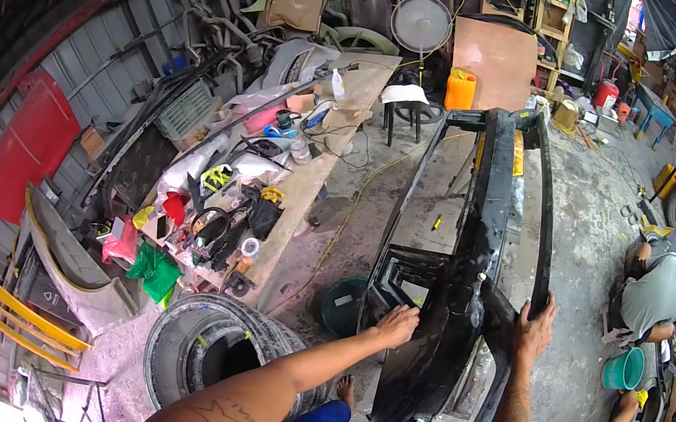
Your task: Preparing or cleaning an automotive bumper panel for repair or painting.
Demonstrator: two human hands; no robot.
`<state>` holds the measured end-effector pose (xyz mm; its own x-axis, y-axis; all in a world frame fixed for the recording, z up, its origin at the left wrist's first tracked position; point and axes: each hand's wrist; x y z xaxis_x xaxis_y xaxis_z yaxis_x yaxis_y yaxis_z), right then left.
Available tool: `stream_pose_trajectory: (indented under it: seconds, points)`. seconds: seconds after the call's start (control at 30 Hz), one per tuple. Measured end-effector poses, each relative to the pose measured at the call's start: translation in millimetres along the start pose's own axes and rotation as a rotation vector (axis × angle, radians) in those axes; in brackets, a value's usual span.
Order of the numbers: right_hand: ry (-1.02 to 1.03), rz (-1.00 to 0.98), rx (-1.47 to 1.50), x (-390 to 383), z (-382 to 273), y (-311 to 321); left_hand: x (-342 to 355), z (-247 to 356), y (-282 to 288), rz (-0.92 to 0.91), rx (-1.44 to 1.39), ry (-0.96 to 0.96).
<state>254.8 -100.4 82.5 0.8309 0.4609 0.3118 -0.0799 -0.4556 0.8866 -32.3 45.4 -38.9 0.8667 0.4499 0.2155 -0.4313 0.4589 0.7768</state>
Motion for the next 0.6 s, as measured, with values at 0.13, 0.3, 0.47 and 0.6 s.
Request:
stream_pose_trajectory:
  seconds: [0.13,0.3,0.47,0.6]
  points:
    - [-0.057,0.009,0.046,1.2,24.6,-1.0,10.7,6.8,-6.2,0.02,-0.199,0.019]
    - [-0.162,-0.181,0.133,6.3,-4.0,21.7,24.3,14.9,27.6,-0.108,-0.051,0.061]
    - [-0.034,0.066,0.122,17.6,-15.9,-14.7,-0.4,5.6,16.5,0.029,-0.109,0.183]
    - [-0.065,0.004,0.048,9.5,7.8,0.2,10.9,7.5,-3.6,-0.045,-0.058,0.141]
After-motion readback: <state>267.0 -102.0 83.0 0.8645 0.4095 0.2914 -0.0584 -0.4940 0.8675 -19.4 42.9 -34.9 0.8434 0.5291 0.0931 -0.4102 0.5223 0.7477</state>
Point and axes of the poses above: each hand's wrist, its own x-axis towards the middle knuckle, its own y-axis out of the back of the hand, z = x × y, and after that the axes turned 14 degrees about -x, right-handed
